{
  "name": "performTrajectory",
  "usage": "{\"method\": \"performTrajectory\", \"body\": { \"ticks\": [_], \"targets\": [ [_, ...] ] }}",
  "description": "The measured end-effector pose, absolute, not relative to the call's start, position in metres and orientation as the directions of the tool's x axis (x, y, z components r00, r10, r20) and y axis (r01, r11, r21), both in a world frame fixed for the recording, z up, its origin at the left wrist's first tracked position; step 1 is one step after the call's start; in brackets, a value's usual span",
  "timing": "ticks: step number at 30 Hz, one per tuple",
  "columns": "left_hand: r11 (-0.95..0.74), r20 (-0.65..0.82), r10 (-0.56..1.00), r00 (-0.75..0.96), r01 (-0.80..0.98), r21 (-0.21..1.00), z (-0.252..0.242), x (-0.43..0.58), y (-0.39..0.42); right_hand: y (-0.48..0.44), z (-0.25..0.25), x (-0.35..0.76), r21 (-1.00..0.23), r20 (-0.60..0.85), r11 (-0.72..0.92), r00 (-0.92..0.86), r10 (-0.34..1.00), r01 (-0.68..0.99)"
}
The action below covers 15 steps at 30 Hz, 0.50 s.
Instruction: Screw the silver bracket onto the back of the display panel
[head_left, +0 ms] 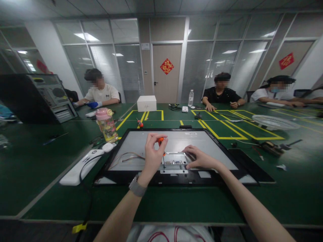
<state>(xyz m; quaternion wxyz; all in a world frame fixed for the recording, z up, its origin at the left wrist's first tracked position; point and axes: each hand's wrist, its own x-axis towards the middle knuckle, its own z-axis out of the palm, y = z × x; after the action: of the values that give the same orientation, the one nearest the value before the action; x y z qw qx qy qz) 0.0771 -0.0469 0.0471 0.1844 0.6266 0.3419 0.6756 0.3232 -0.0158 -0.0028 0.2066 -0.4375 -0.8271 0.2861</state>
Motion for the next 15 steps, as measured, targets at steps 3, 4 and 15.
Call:
{"method": "performTrajectory", "body": {
  "ticks": [3,4,15],
  "targets": [
    [-0.697,0.709,0.699,-0.09,0.134,0.704,0.0467,0.0769,-0.047,-0.0156,-0.0032,0.3237,-0.644,0.086,0.456,-0.534,0.841,0.614],
    [-0.694,0.702,0.709,-0.066,0.114,0.711,0.0466,0.077,-0.0473,-0.0156,-0.003,0.3237,-0.643,0.085,0.455,-0.533,0.842,0.616],
    [-0.7,0.716,0.691,-0.104,0.151,0.698,0.0472,0.0777,-0.0479,-0.0159,-0.0026,0.3231,-0.649,0.085,0.446,-0.524,0.848,0.616]
  ]
}}
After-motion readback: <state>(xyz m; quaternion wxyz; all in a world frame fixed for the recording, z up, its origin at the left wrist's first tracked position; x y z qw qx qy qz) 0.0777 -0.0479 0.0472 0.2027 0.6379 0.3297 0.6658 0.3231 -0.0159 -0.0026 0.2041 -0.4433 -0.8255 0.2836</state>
